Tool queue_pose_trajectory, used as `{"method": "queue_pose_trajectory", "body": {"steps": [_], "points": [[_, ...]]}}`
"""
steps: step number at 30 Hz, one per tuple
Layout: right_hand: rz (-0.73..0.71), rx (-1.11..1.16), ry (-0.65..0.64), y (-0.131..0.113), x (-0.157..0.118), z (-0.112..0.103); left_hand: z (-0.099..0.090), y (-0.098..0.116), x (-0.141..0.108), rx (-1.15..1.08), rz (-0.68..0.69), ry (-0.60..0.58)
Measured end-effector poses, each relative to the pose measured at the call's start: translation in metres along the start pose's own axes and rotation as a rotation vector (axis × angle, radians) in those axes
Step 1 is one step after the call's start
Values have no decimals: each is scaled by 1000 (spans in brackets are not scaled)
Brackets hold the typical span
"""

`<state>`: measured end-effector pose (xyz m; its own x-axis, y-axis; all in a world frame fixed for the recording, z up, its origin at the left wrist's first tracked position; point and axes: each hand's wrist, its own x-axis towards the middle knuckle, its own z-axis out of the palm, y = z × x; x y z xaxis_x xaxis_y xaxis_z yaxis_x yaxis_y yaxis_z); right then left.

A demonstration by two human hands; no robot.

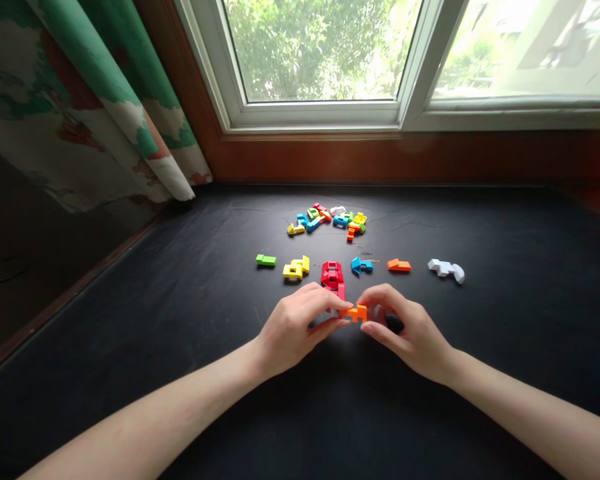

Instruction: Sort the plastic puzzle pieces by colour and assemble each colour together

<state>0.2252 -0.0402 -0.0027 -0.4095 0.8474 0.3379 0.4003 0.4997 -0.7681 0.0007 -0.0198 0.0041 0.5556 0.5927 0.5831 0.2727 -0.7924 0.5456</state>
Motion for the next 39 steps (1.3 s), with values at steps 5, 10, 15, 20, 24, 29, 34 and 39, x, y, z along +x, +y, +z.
{"method": "queue_pose_trajectory", "body": {"steps": [5, 10, 15, 20, 24, 29, 34, 39], "points": [[1, -25, -10, 1, -1, 0, 0, 1, 1, -5, 33, 6], [-7, 13, 5, 2, -1, 2, 0, 1, 2, -3, 34, 18], [-13, 39, 13, 1, -1, 3, 0, 2, 1, 2, 2, 13], [-19, 50, 26, 1, -2, 3, -1, 2, 1, 16, -22, 0], [-40, 64, 43, 0, -1, 4, -2, 3, 1, 26, -40, -21], [-26, 73, 44, 0, 0, 4, -3, 3, 1, 32, -46, -21], [-27, 53, 31, 1, 0, 3, -1, 0, 0, 17, -24, -12], [-140, -47, 2, 0, 0, -3, 0, 0, 0, -7, -24, -34]]}}
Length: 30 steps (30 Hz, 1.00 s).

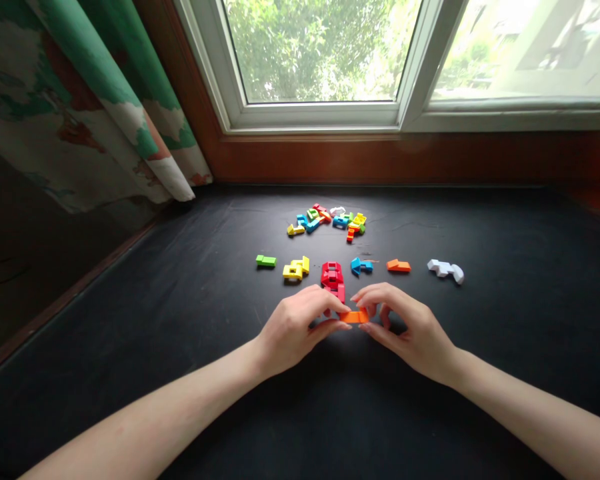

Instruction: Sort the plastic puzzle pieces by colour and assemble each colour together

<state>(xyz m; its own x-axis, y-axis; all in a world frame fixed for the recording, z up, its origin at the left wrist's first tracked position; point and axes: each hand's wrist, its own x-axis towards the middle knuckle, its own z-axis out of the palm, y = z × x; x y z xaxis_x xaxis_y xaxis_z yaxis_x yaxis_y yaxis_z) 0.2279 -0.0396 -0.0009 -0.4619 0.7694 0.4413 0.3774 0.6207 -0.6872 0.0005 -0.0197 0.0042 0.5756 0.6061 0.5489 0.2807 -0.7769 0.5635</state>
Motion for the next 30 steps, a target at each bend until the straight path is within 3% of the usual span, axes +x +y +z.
{"method": "queue_pose_trajectory", "body": {"steps": [7, 11, 15, 22, 30], "points": [[-150, -219, -134, 1, 16, -38, -2, 1, -1, 26, -93, -6], [-24, -383, -84, 12, 23, -77, -3, 0, -2, 19, -92, 2], [136, -465, -223, 31, 21, -104, -2, 0, -2, 19, -60, 8], [205, -629, -258, 59, 12, -104, -2, 0, -1, 32, -49, 13], [121, -683, -165, 72, 12, -100, -2, -1, -1, 29, -39, 14]]}}
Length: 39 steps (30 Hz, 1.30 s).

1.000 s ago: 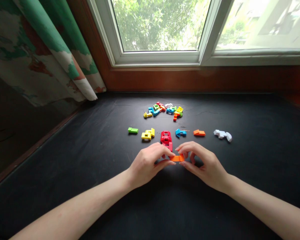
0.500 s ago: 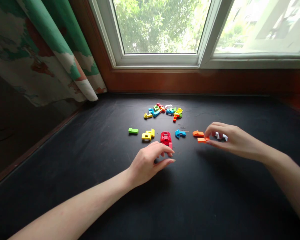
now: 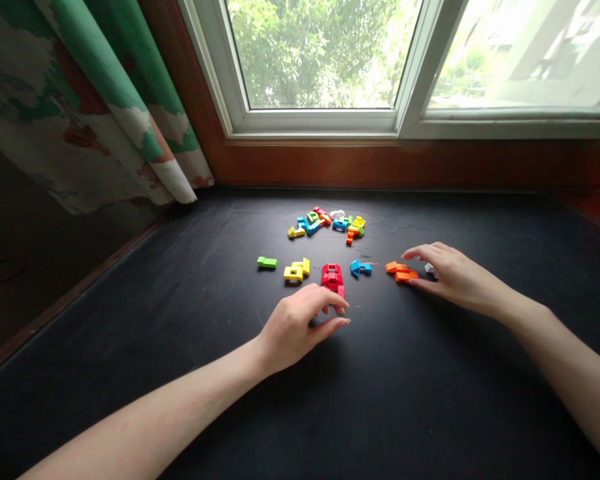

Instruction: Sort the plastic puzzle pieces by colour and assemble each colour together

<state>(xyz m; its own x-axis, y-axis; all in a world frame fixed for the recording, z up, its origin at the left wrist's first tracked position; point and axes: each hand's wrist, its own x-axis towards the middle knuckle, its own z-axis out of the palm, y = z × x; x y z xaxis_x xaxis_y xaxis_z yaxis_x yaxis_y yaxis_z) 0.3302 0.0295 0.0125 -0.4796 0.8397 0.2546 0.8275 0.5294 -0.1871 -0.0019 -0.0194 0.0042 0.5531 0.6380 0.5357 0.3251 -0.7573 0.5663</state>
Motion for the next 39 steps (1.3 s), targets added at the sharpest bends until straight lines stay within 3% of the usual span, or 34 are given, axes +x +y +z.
{"method": "queue_pose_trajectory", "body": {"steps": [16, 25, 33, 35, 39], "points": [[-79, 41, -10, -5, 4, 6, -1, 2, 1, 6, 4, -3], [-202, 103, 181, -49, 4, 9, -14, -2, 11, 171, 56, 6], [-310, 301, 147, -72, -1, 31, -53, -44, 43, 534, -279, 0], [-297, 329, 147, -72, -1, 32, -61, -60, 53, 620, -382, -70], [-303, 349, 130, -71, -2, 31, -66, -90, 72, 681, -451, -122]]}}
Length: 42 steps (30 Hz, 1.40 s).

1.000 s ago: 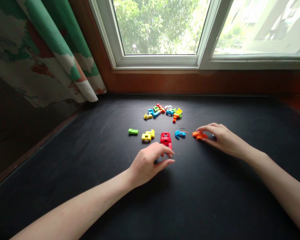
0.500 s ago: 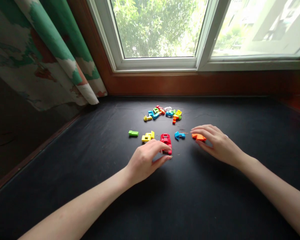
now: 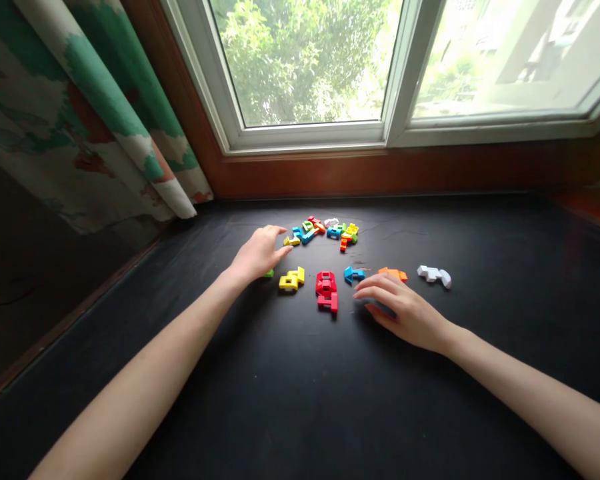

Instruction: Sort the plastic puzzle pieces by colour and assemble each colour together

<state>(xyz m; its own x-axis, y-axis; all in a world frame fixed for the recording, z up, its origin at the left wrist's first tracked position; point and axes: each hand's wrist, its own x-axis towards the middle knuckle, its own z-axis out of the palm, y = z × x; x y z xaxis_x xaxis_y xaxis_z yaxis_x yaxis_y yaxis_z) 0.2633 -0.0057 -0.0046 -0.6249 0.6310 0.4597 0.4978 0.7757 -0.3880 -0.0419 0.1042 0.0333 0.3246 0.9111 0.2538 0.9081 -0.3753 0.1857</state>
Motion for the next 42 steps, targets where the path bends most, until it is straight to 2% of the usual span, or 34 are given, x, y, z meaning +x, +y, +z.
{"method": "queue_pose_trajectory", "body": {"steps": [5, 9, 13, 18, 20, 21, 24, 26, 29, 33, 38, 42], "points": [[5, 18, -5, 0, 0, 0, 12, -4, 17, 96, 17, -54], [-20, 6, -2, -1, 1, 0, 16, -3, 17, 154, 52, -52], [-32, -6, 8, -1, 2, 0, 11, -2, 12, 162, 61, -26], [-11, 4, 18, 1, -1, 1, -3, 8, -12, 89, 59, 37], [21, 27, 46, -1, -2, 2, -7, 18, -28, 11, 79, 62], [51, 49, 66, -3, -1, 3, -8, 23, -37, -104, 104, 99], [248, 187, 133, -18, 2, 7, -7, 42, -67, -370, 195, 149], [437, 349, 164, -33, 8, 12, -3, 54, -85, -460, 266, 165], [580, 587, 202, -52, 17, 21, 3, 65, -103, -575, 328, 160], [547, 728, 198, -59, 24, 34, 8, 71, -112, -637, 361, 145], [480, 695, 112, -53, 20, 38, 10, 70, -115, -642, 399, 132], [471, 684, 123, -52, 19, 37, 10, 69, -116, -657, 369, 112]]}}
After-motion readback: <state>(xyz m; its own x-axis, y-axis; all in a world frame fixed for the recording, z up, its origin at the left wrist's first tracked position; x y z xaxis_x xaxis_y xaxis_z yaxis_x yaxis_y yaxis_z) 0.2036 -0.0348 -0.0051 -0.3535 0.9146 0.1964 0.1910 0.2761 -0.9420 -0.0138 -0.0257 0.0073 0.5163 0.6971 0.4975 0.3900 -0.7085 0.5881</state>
